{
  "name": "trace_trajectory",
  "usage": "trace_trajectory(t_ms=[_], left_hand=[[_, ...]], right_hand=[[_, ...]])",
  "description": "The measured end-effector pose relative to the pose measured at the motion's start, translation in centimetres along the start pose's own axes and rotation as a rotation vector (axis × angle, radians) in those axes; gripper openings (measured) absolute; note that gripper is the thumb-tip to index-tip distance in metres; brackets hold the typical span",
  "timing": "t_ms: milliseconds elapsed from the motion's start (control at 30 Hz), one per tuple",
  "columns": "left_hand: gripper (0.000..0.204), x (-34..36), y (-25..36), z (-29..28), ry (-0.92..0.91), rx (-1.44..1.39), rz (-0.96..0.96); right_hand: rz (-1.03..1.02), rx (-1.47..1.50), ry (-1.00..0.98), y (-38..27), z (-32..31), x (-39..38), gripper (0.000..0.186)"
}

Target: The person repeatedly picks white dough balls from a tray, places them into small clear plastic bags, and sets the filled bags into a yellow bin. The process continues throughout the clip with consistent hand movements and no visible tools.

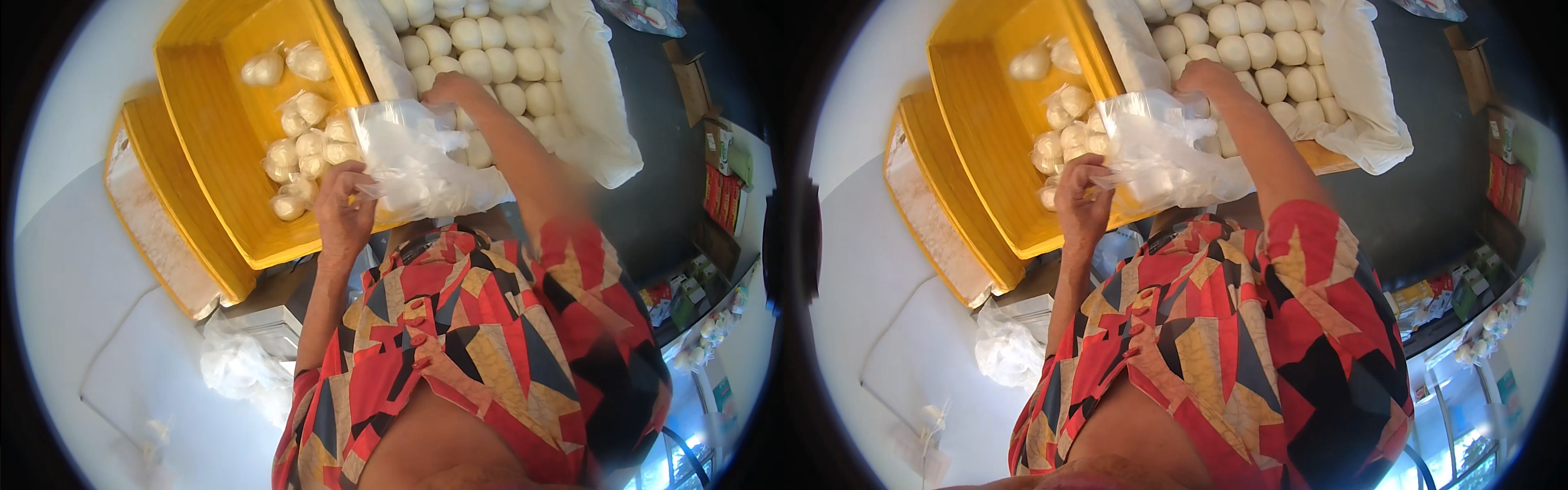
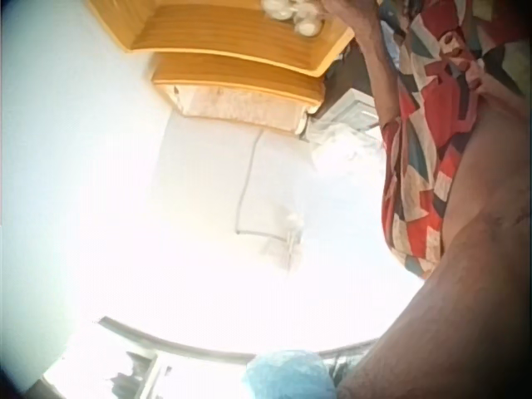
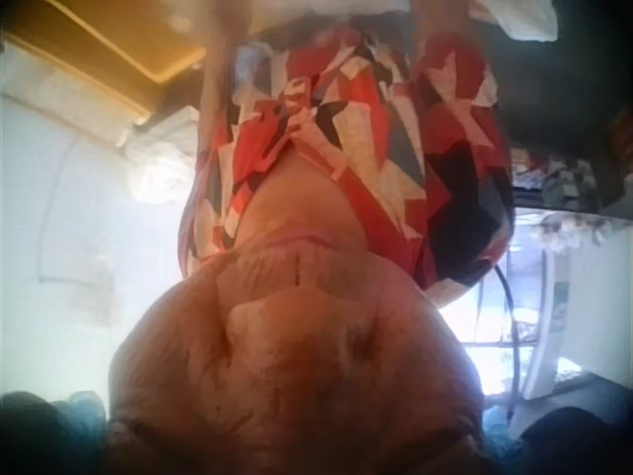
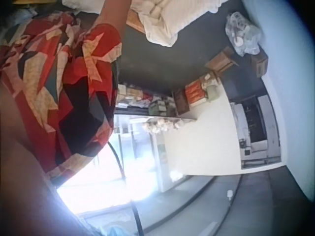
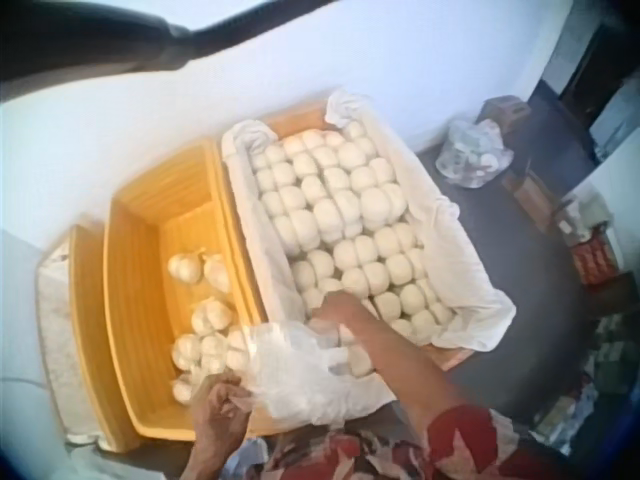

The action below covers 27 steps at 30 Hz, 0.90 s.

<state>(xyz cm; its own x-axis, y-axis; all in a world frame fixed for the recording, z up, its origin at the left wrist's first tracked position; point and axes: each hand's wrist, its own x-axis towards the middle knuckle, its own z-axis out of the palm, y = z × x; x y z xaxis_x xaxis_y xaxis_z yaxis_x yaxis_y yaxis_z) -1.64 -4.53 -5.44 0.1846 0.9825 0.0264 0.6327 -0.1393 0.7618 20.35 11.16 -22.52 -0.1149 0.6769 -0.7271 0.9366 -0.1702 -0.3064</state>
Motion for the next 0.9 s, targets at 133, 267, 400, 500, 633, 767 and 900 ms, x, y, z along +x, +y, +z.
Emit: trace_trajectory(t_ms=[133,267,400,500,633,767,900], left_hand=[[0.019,0.9,-4.1,4.9,-0.225,-0.089,0.064],[0.019,2.1,-5.2,7.5,-0.35,0.002,0.232],[0.017,1.9,-6.5,8.1,-0.271,0.032,0.272],[0.018,2.0,-6.7,7.9,-0.28,0.098,0.324],[0.015,2.3,-5.9,7.6,-0.285,0.127,0.371],[0.018,2.1,-6.2,7.3,-0.284,0.062,0.333],[0.019,3.5,-5.0,4.8,-0.151,0.129,0.12]], right_hand=[[0.123,0.224,-0.266,-1.4,-2.3,-4.8,0.064],[0.08,0.056,-0.393,3.1,3.0,4.1,0.067],[-0.017,-0.039,-0.083,4.7,4.6,3.8,0.062],[0.025,0.448,0.158,6.4,2.5,-4.4,0.065],[0.272,1.498,0.191,11.5,5.1,-5.8,0.063],[0.232,2.075,0.196,14.2,7.8,-5.6,0.065],[0.233,2.252,0.611,12.2,6.6,-6.7,0.06]])
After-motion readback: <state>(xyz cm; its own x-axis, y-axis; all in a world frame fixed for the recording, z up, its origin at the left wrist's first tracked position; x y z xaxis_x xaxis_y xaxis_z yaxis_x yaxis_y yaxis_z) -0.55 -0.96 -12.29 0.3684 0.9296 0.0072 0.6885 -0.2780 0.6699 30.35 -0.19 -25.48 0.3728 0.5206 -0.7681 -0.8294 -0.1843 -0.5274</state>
